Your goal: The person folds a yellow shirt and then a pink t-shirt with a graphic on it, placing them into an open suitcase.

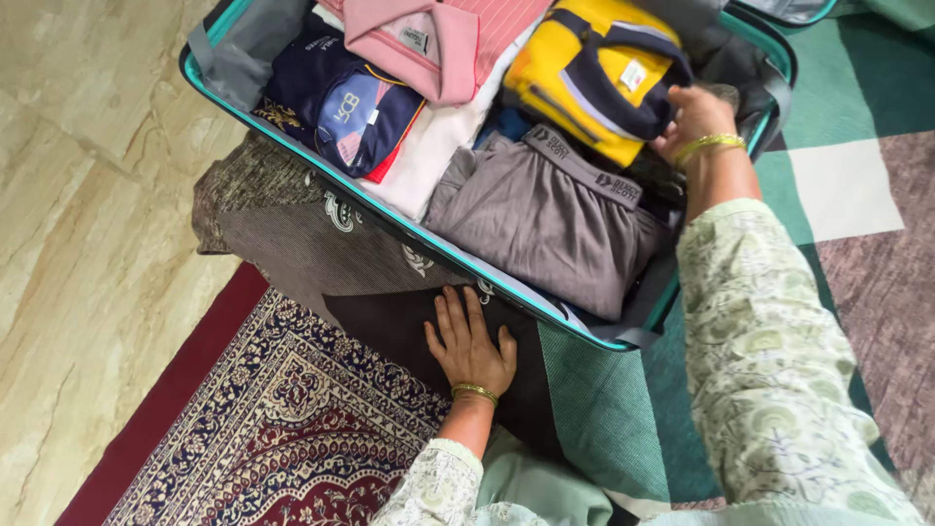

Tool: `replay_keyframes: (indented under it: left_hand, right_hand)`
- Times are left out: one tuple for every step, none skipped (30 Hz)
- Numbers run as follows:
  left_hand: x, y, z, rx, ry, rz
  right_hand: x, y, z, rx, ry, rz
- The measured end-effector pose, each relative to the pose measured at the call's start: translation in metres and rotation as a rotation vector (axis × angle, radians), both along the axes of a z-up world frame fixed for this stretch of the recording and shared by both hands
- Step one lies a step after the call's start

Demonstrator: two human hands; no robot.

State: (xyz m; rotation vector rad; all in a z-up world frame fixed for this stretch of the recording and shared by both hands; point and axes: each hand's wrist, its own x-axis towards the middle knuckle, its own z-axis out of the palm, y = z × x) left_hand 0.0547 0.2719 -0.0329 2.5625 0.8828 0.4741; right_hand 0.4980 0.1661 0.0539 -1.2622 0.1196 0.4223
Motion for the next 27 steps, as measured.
replay_keyframes:
  left_hand:
    - [0.001,0.001,0.0,0.001,0.005,0.002]
    - [0.0,0.002,-0.001,0.007,0.003,-0.001]
    - [0.0,0.0,-0.001,0.009,-0.001,-0.007]
    - [-0.002,-0.001,-0.002,0.004,0.002,-0.009]
    - [-0.001,-0.001,-0.002,0.009,0.001,-0.006]
    - [-0.001,0.0,-0.002,0.014,0.0,-0.004]
    - [0.0,0.0,-0.001,0.011,0.001,-0.002]
    - [0.002,0.0,-0.002,-0.002,-0.001,-0.004]
    - [-0.001,0.0,-0.002,-0.015,0.003,-0.007]
    - [-0.004,-0.001,-0.003,-0.018,0.01,-0.005]
    - [-0.003,-0.001,-0.003,-0.012,0.002,-0.007]
    - [-0.002,0.0,-0.003,-0.007,-0.007,-0.009]
    - [-0.001,0.0,-0.003,-0.006,-0.008,-0.006]
    - [0.0,0.001,-0.003,0.001,-0.016,-0.005]
    - [-0.001,0.0,-0.003,0.004,-0.018,-0.006]
    - [-0.002,-0.001,-0.004,0.001,-0.014,-0.006]
    - [-0.002,-0.001,-0.004,0.002,-0.011,-0.007]
    - [-0.002,-0.001,-0.004,0.002,-0.008,-0.007]
    - [-0.001,0.0,-0.004,0.001,-0.006,-0.007]
    - [-0.001,0.0,-0.004,-0.004,-0.011,-0.006]
    - [-0.001,0.0,-0.004,-0.011,-0.016,-0.006]
    - [-0.001,-0.001,-0.005,-0.013,-0.013,-0.005]
    - [-0.002,0.0,-0.005,-0.012,-0.021,-0.008]
    - [-0.002,0.0,-0.005,-0.012,-0.029,-0.011]
    - [-0.003,0.0,-0.005,-0.012,-0.027,-0.012]
    - [-0.003,-0.001,-0.005,-0.009,-0.028,-0.011]
    - [-0.003,-0.001,-0.006,-0.005,-0.03,-0.008]
  right_hand:
    - [0.007,-0.002,-0.013,-0.324,0.159,-0.131]
    - [0.012,-0.002,-0.018,-0.324,0.163,-0.129]
    - [0.015,-0.005,-0.016,-0.147,0.106,-0.06]
    - [0.013,-0.006,-0.013,0.032,0.054,0.012]
    - [0.009,-0.005,-0.011,0.031,0.053,0.008]
    - [0.004,-0.005,-0.011,0.032,0.158,-0.048]
    - [0.003,-0.004,-0.013,0.03,0.266,-0.099]
    - [0.006,-0.004,-0.015,0.027,0.266,-0.098]
    - [0.011,-0.006,-0.02,0.011,0.218,-0.121]
    - [0.014,-0.01,-0.028,-0.004,0.171,-0.144]
    - [0.018,-0.013,-0.032,-0.004,0.17,-0.141]
    - [0.02,-0.016,-0.034,-0.112,0.112,-0.129]
    - [0.019,-0.016,-0.033,-0.219,0.054,-0.119]
    - [0.017,-0.012,-0.028,-0.218,0.052,-0.116]
    - [0.012,-0.01,-0.024,-0.072,0.061,-0.061]
    - [0.005,-0.008,-0.018,0.076,0.074,-0.007]
    - [0.0,-0.004,-0.013,0.075,0.076,-0.007]
    - [-0.004,-0.001,-0.008,0.107,0.007,0.02]
    - [-0.008,0.002,-0.005,0.139,-0.061,0.048]
    - [-0.011,0.005,-0.001,0.138,-0.059,0.048]
    - [-0.014,0.006,0.002,0.138,-0.105,0.042]
    - [-0.015,0.007,0.005,0.139,-0.151,0.036]
    - [-0.017,0.008,0.006,0.137,-0.149,0.036]
    - [-0.019,0.009,0.008,0.14,-0.135,0.038]
    - [-0.02,0.009,0.009,0.143,-0.123,0.038]
    - [-0.022,0.008,0.01,0.143,-0.122,0.037]
    - [-0.022,0.007,0.012,0.148,-0.074,0.029]
